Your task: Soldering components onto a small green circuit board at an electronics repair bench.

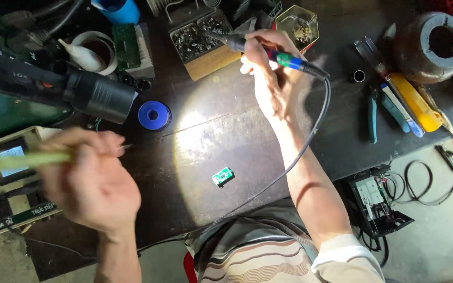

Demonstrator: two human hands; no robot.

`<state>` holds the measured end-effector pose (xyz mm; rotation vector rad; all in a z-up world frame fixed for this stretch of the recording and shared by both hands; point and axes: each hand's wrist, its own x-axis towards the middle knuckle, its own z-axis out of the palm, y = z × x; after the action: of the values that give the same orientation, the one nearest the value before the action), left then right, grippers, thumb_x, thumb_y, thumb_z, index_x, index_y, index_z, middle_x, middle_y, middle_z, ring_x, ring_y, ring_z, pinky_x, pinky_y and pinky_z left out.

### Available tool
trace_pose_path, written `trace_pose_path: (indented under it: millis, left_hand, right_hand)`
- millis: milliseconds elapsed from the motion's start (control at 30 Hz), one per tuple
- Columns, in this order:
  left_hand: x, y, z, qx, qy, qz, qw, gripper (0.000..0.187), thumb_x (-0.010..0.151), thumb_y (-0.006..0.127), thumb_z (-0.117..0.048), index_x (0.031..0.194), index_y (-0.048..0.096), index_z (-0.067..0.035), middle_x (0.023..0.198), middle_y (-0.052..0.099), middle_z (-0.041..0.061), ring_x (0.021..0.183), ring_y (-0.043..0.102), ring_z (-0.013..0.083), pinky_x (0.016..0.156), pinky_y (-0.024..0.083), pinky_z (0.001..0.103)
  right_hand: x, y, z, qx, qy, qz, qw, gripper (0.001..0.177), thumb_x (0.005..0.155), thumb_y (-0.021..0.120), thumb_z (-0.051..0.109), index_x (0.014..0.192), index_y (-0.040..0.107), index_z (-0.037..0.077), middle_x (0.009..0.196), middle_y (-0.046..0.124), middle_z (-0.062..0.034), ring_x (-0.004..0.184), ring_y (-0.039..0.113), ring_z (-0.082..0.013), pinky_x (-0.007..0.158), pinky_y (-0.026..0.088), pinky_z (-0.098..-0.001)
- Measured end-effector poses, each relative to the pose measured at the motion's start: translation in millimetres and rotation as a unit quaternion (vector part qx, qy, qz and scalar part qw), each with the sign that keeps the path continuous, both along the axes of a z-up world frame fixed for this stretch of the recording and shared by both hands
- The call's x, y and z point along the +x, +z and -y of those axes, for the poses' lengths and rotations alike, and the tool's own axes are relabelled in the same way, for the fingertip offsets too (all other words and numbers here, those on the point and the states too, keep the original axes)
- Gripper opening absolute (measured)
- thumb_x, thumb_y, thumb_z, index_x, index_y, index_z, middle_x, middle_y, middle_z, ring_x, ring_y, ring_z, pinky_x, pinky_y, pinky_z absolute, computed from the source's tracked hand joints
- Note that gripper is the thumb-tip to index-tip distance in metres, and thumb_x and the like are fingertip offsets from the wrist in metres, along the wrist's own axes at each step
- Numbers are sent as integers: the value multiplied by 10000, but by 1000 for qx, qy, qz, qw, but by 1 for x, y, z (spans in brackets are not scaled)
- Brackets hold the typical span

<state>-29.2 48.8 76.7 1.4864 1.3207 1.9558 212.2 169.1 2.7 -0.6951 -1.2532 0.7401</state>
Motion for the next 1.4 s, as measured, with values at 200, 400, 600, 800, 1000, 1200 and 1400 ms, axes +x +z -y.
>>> trace_pose_path:
  millis: [200, 400, 600, 800, 1000, 1200, 1400]
  left_hand:
    - [-7, 6, -53, -61, -98, 26, 993, 208, 1076, 634, 13, 955, 610, -154, 1441, 625, -6, 1209, 595, 100, 976, 580, 274]
    - [13, 21, -93, -131, -91, 69, 985, 309, 980, 704, -49, 1268, 640, -139, 984, 583, -69, 923, 514, 71, 914, 470, 256]
    - [5, 17, -96, -150, -61, 5, 987, 319, 979, 732, -30, 1282, 650, -87, 842, 442, -97, 748, 356, 25, 754, 344, 165]
    - [-2, 17, -91, -183, -82, -19, 979, 416, 1006, 779, -123, 1380, 599, -102, 1029, 623, -19, 764, 446, 34, 716, 384, 149]
    - [-1, 11, -90, -143, -131, 58, 979, 461, 980, 775, -96, 1401, 594, -146, 1123, 641, 8, 1050, 614, 130, 1016, 592, 308]
    - [1, 12, -81, -197, -67, 14, 978, 335, 940, 725, -125, 1260, 629, -96, 1177, 706, 44, 938, 599, 75, 786, 483, 183]
    - [-3, -14, -53, -238, -49, -34, 969, 286, 973, 692, -93, 1232, 690, 29, 947, 622, 56, 851, 582, 113, 836, 527, 264]
  right_hand:
    - [-9, -6, -9, -35, -32, 35, 998, 134, 1060, 631, 113, 1124, 687, 9, 814, 692, -104, 657, 672, -172, 624, 585, -273]
    - [-18, -1, -20, -240, 196, -146, 939, 375, 978, 487, 395, 823, 506, 54, 729, 420, 4, 646, 416, -93, 599, 353, -184]
    - [-23, 10, -13, -180, 109, 13, 978, 273, 1049, 482, 150, 796, 522, 57, 679, 419, 12, 622, 465, -93, 621, 346, -186]
    - [-19, 6, -13, -87, -29, 216, 972, 65, 1034, 665, 22, 1091, 674, -7, 859, 742, -106, 628, 719, -165, 552, 521, -228]
    - [-16, -2, -13, -102, 7, 174, 979, 154, 1056, 621, 98, 1100, 677, -39, 817, 723, -137, 631, 711, -192, 619, 582, -264]
    - [-20, -7, -13, -135, 28, 103, 985, 158, 1040, 633, 77, 1138, 665, -41, 912, 688, -132, 710, 697, -188, 604, 661, -301]
    - [-20, -1, -11, -193, 47, 55, 978, 248, 1053, 630, 147, 1178, 629, -67, 811, 668, -174, 696, 683, -206, 606, 636, -305]
